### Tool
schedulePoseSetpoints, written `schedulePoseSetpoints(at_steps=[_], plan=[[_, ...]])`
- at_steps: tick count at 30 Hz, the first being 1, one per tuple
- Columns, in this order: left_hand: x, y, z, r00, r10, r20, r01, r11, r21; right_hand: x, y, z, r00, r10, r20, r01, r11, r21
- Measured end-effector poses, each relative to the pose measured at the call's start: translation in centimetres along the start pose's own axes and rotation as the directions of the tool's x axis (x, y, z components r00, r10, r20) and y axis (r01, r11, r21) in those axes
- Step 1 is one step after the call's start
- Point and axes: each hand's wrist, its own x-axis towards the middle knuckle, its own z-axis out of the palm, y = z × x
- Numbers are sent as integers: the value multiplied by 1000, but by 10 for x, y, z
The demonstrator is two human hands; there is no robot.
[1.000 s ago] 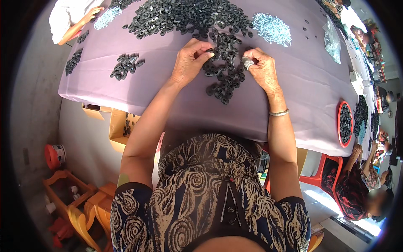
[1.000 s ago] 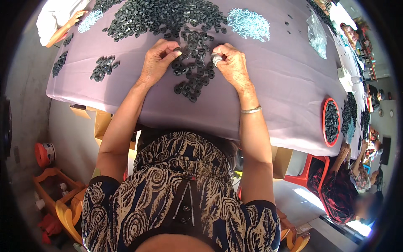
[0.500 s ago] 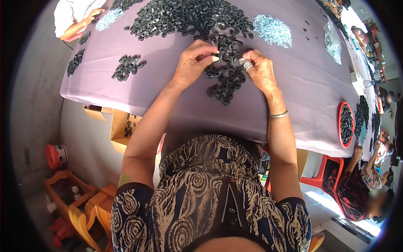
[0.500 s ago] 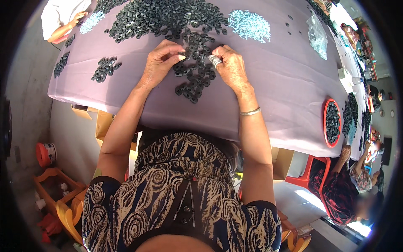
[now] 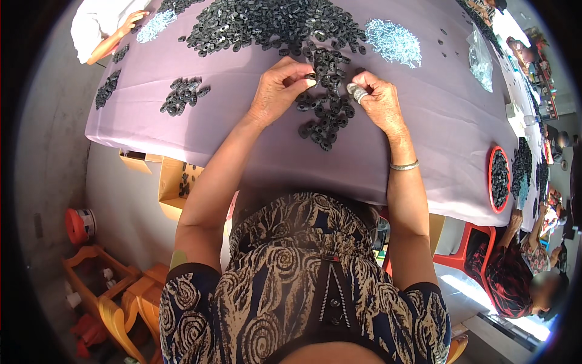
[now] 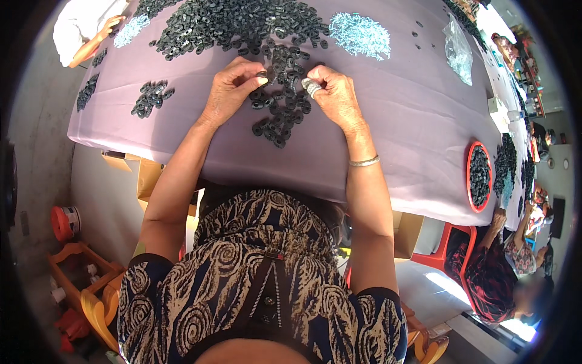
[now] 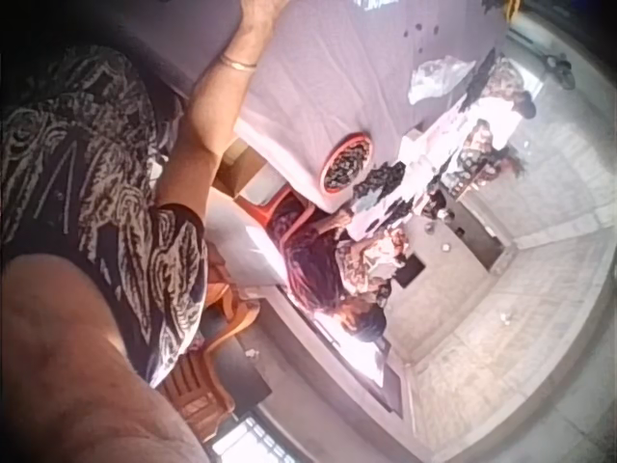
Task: Sorting and inspecting small black plastic components at a communal workshop table.
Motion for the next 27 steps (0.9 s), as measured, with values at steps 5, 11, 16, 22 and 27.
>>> schedulePoseSetpoints(at_steps=[5, 11, 16, 22, 27], plan=[[-1, 1, 0, 1000, 5, 17, -7, 996, 94, 1, 1, 0, 999, -47, 10, 47, 989, -139], [0, -1, 0, 1000, 6, -9, -5, 990, 140, 2, 7, -2, 999, -27, 23, 27, 999, 41], [1, 1, 0, 999, 13, -30, -8, 987, 163, 4, 9, -4, 1000, -7, -3, 8, 997, 81], [1, -1, 1, 998, 35, -51, -26, 986, 167, 5, 7, -4, 998, -10, -64, 16, 996, 82], [-1, -3, 0, 997, 48, -60, -41, 991, 126, 4, -7, -5, 998, -56, -41, 57, 997, 45]])
